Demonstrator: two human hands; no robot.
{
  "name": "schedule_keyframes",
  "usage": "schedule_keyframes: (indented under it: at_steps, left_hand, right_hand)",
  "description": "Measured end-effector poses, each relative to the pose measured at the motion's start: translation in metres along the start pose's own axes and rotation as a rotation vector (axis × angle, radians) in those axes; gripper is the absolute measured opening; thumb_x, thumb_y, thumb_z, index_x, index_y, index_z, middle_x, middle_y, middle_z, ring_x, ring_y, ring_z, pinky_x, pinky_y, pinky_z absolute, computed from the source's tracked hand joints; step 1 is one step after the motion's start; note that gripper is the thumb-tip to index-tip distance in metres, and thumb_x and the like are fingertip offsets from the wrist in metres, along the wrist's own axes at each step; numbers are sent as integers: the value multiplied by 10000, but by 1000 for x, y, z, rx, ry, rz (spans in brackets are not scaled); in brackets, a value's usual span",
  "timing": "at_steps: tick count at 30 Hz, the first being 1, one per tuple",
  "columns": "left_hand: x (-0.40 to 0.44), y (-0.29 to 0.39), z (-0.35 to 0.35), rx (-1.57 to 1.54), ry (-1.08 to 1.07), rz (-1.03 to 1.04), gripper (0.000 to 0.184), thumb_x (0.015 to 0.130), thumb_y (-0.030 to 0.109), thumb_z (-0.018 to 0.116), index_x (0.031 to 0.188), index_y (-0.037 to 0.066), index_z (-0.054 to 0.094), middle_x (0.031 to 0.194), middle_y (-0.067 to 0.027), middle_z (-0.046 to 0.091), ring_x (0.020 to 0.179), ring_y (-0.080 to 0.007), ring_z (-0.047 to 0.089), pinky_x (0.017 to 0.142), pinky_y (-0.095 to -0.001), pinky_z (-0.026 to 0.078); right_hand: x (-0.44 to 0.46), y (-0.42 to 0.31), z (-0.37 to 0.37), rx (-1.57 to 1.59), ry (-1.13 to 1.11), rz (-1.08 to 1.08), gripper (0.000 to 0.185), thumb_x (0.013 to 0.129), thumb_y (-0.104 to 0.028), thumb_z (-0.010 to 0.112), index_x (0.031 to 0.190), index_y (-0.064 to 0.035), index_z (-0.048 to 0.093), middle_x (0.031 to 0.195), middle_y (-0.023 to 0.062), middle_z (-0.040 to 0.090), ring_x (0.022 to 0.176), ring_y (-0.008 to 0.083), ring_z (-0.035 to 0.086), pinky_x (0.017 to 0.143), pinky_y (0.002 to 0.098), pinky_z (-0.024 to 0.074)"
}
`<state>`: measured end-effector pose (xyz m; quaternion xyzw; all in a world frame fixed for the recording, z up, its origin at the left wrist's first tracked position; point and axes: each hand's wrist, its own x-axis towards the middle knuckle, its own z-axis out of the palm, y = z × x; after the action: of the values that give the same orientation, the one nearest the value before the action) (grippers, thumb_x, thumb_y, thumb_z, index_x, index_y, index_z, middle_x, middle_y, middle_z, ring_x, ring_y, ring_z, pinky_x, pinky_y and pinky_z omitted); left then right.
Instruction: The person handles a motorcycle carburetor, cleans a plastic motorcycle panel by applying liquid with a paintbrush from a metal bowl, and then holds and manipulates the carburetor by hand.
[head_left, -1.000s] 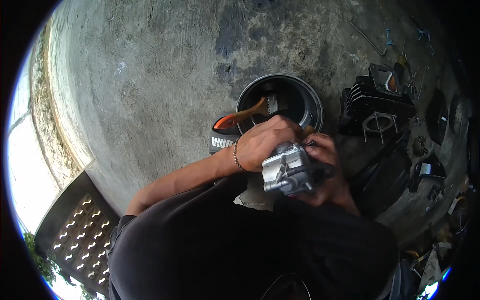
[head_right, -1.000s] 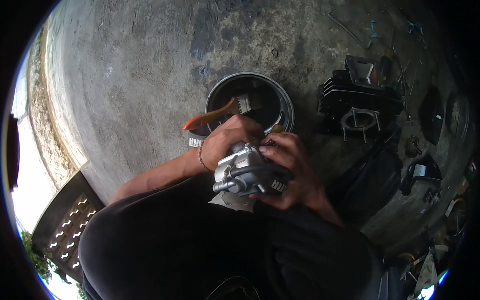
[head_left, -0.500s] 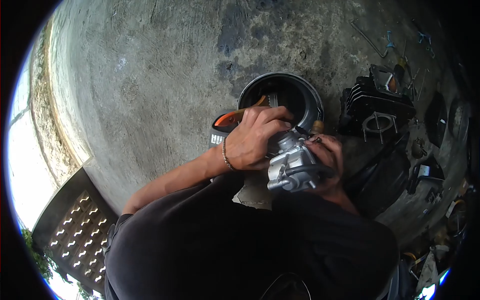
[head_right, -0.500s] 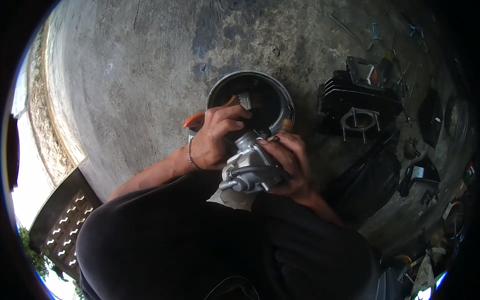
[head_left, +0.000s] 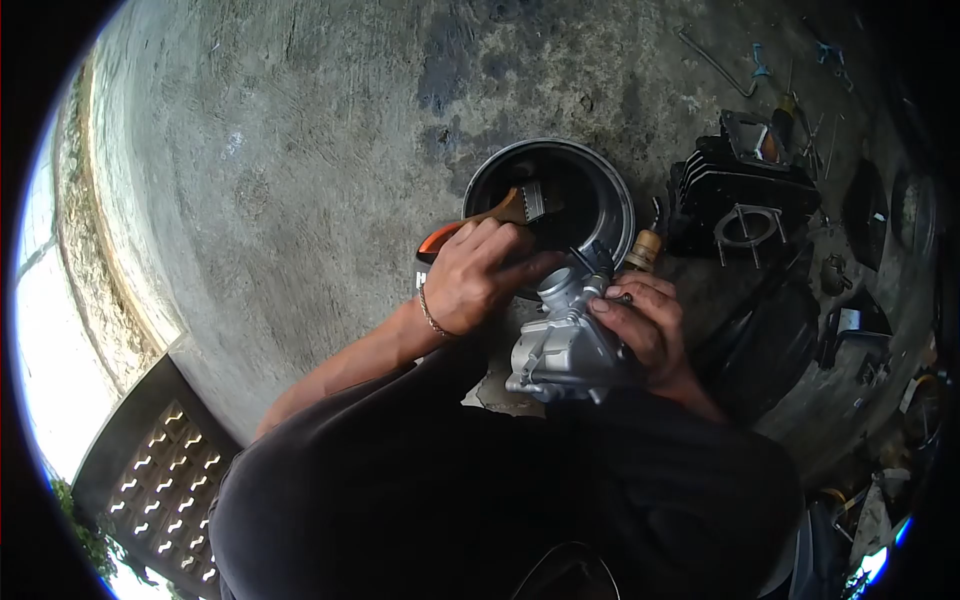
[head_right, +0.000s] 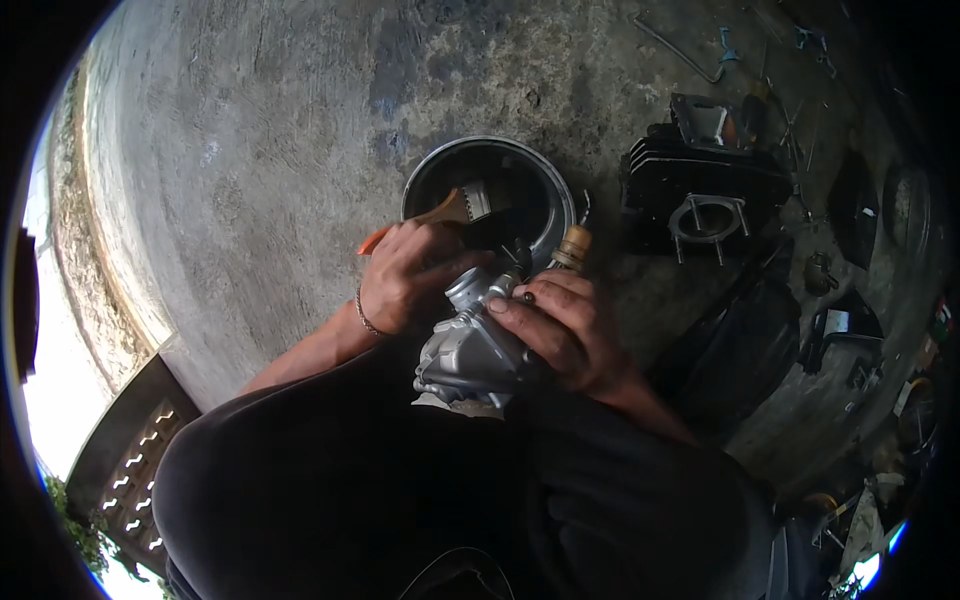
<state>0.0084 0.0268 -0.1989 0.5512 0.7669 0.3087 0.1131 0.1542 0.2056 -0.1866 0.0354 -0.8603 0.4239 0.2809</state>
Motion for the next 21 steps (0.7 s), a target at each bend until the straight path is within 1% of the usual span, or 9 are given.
schedule_keyframes:
  at_steps: [2,3,7,13,17,21]
  left_hand:
    - [6,0,5,-84,-14,46,275,778,76,687,1051,74,716,952,-20,608,789,-165,564,642,-279,451]
    - [7,1,6,-90,-14,56,275,778,76,687,1051,74,716,952,-20,608,789,-165,564,642,-279,451]
    - [10,3,8,-193,100,65,271,758,46,685,1029,46,705,914,-47,621,724,-177,583,600,-279,474]
    - [6,-2,14,-266,67,84,257,749,30,680,1005,22,688,896,-59,633,734,-192,600,627,-292,498]
    - [5,1,11,-286,56,48,247,748,15,675,995,16,676,892,-62,638,738,-196,607,637,-291,506]
    - [3,-2,13,-304,66,47,233,751,8,670,983,13,673,892,-69,646,735,-201,611,640,-291,507]
  right_hand:
    - [1,-2,-2,5,-42,-15,384,790,-48,734,1156,-60,622,1146,95,512,966,227,578,823,338,549]
    - [1,-3,-3,-5,-40,-12,384,790,-48,734,1156,-60,622,1146,95,512,966,227,578,823,338,549]
    - [0,-5,-2,14,7,-1,358,807,-39,715,1153,-63,626,1147,97,526,948,224,585,822,343,549]
    - [2,-8,-4,55,-19,-12,352,808,-30,711,1149,-66,630,1138,103,537,938,227,588,815,349,554]
    - [7,-9,-7,96,-64,-32,360,802,-26,711,1151,-65,632,1111,109,552,914,228,594,804,349,556]
    - [7,-10,-6,82,-56,-34,365,799,-29,711,1153,-66,633,1085,105,558,900,229,598,791,348,555]
